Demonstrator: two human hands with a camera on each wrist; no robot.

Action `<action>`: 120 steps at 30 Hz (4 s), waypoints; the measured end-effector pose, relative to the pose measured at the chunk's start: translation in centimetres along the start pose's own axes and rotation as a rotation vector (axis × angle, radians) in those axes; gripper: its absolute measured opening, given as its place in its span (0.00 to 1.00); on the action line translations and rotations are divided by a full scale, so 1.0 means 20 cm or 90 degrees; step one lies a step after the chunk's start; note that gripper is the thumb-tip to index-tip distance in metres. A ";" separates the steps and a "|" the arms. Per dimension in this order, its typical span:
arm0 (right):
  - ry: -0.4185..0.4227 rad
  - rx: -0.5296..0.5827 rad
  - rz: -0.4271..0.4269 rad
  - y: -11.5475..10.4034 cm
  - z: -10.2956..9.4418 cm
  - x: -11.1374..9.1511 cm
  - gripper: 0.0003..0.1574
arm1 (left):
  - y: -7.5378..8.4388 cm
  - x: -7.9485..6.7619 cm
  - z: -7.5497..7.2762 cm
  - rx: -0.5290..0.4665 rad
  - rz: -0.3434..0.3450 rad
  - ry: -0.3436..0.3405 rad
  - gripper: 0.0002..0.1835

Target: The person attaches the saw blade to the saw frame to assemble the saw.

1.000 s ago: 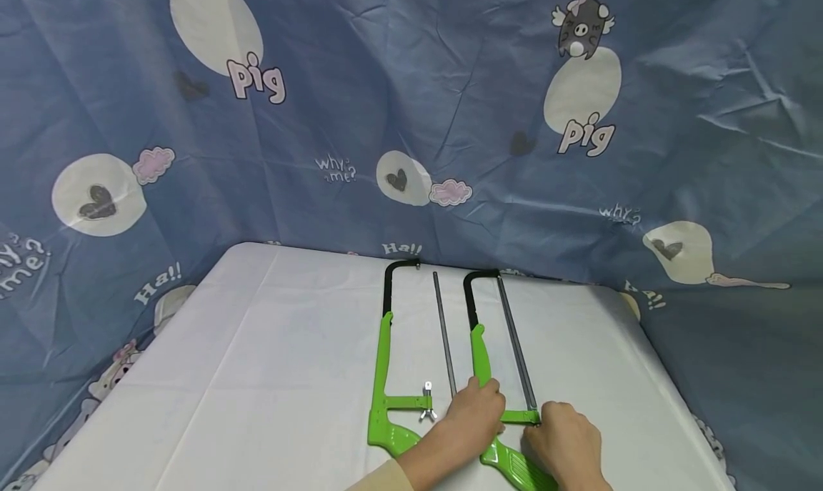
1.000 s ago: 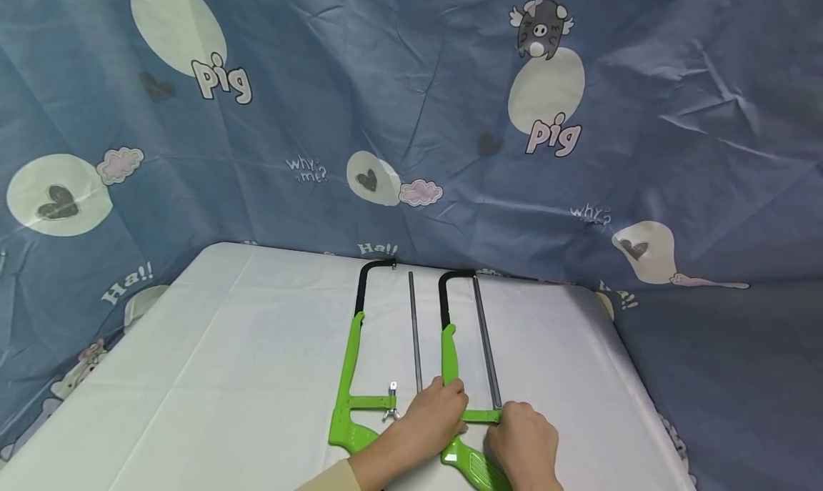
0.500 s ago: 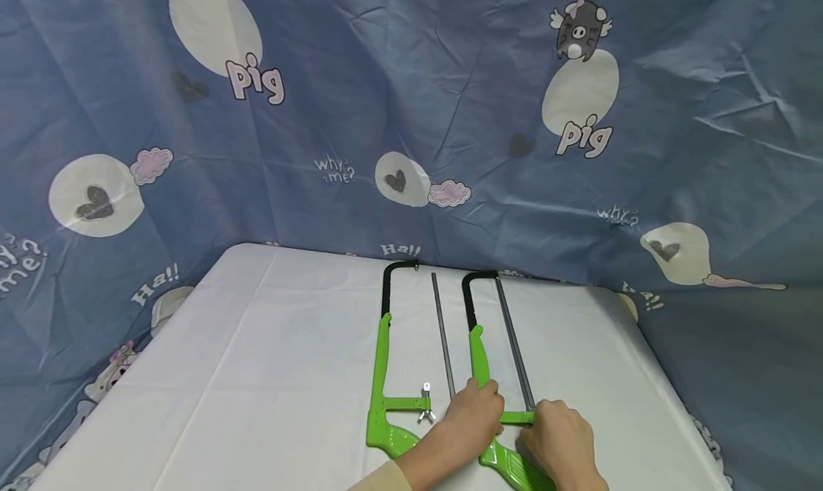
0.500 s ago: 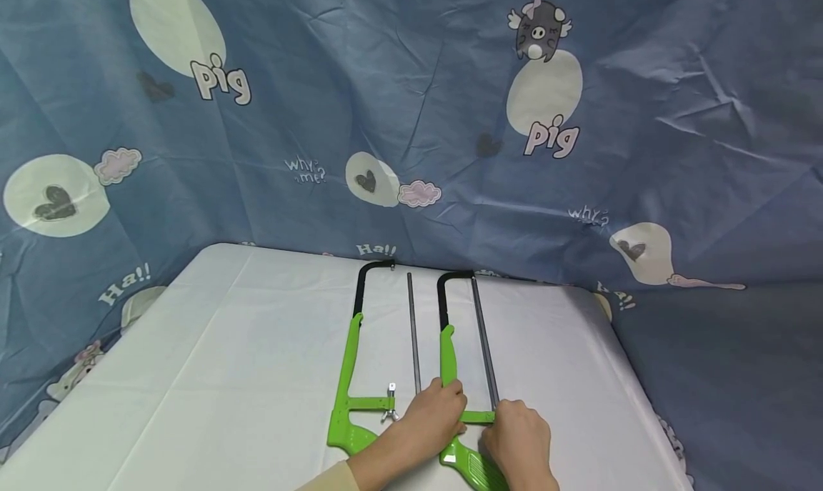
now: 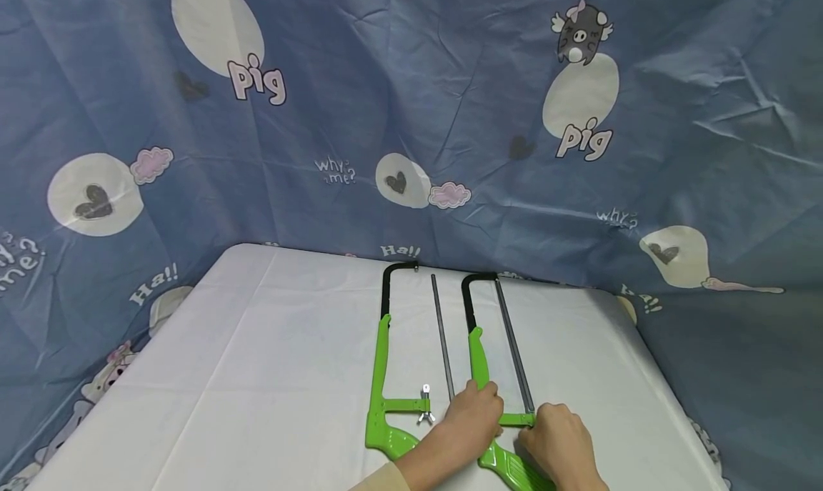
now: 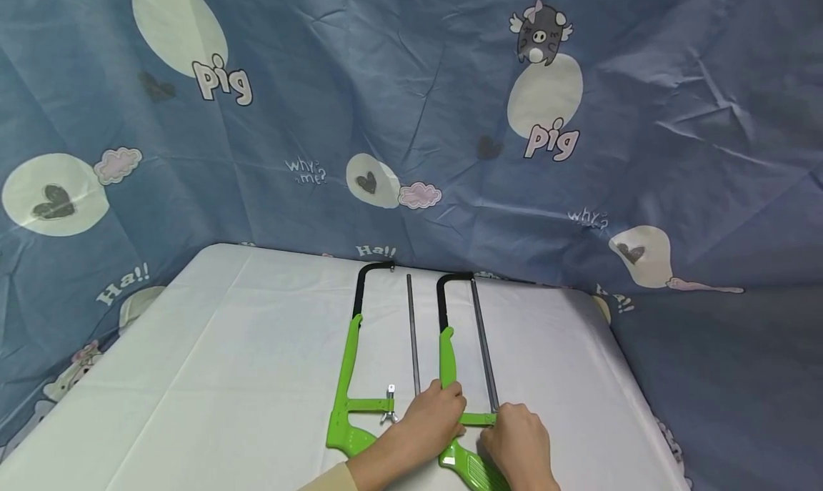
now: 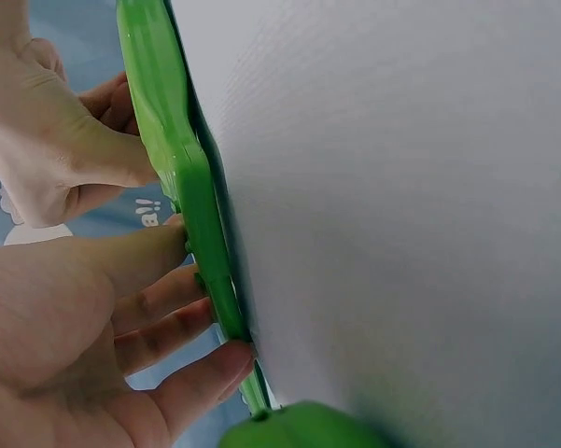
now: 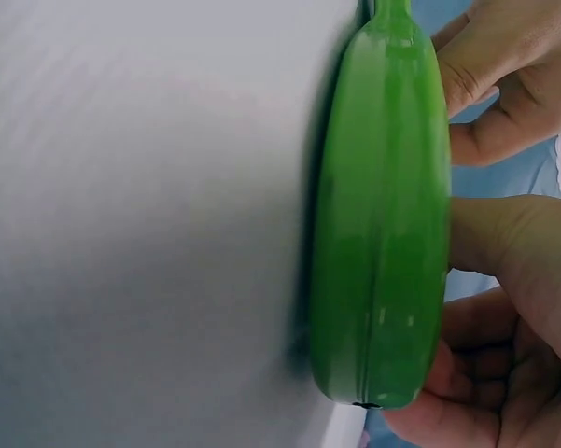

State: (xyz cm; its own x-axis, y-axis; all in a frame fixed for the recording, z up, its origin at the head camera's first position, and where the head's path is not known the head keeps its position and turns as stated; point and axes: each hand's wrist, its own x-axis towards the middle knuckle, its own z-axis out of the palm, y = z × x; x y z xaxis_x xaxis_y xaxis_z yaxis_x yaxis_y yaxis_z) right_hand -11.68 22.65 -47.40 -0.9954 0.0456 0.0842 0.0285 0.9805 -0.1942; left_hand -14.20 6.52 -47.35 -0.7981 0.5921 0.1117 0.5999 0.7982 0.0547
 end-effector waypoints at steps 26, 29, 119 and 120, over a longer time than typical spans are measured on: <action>-0.041 0.105 0.076 0.03 0.00 0.01 0.27 | 0.00 0.00 0.00 -0.008 -0.001 -0.003 0.18; -0.037 0.122 0.080 0.03 0.01 0.02 0.28 | 0.00 0.00 0.00 -0.009 -0.003 -0.005 0.18; -0.409 0.890 0.131 0.35 0.06 0.05 0.21 | -0.02 0.03 0.01 -0.106 -0.038 0.008 0.15; -0.414 0.892 0.126 0.36 0.06 0.05 0.21 | -0.02 0.03 0.01 -0.107 -0.040 0.010 0.15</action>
State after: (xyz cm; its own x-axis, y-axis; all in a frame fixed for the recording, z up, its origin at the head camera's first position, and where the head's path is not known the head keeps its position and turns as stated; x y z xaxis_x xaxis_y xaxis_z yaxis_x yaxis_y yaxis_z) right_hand -12.53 29.45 -49.81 -0.8634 -0.3032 -0.4034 0.4239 -0.0022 -0.9057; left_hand -14.93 6.60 -47.49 -0.8342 0.5387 0.1183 0.5509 0.8032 0.2269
